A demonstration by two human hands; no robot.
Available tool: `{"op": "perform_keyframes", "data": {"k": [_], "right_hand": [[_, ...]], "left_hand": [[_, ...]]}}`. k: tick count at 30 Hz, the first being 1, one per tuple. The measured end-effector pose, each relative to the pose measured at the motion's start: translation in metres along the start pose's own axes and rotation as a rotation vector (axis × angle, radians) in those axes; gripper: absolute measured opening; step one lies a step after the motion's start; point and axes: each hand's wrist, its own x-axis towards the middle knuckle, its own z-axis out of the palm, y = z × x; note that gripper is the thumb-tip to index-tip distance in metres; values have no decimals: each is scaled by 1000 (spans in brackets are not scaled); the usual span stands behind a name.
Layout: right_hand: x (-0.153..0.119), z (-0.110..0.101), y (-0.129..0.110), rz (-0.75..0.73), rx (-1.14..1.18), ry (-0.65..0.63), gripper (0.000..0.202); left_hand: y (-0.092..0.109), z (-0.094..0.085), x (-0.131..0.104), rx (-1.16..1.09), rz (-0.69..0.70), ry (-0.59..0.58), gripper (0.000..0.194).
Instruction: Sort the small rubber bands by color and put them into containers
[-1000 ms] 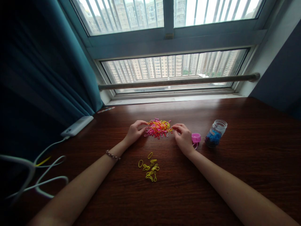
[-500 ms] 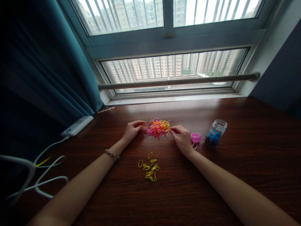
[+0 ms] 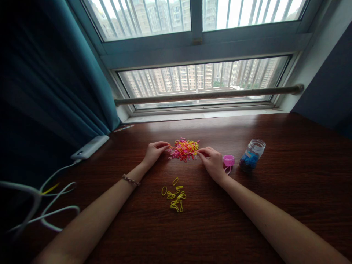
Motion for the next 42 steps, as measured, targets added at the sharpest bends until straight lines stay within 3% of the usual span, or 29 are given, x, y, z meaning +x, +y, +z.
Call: {"op": "perform_keyframes", "data": {"k": [20, 27, 42], "right_hand": [[0, 1, 0, -15, -4, -4, 19], [1, 1, 2, -19, -3, -5, 18], [-1, 3, -3, 28, 82, -24, 15]], "left_hand": [[-4, -1, 2, -13, -16, -12, 24], [-1, -1, 1, -154, -33, -57, 23], [-2, 0, 3, -137, -38, -17, 27]]}}
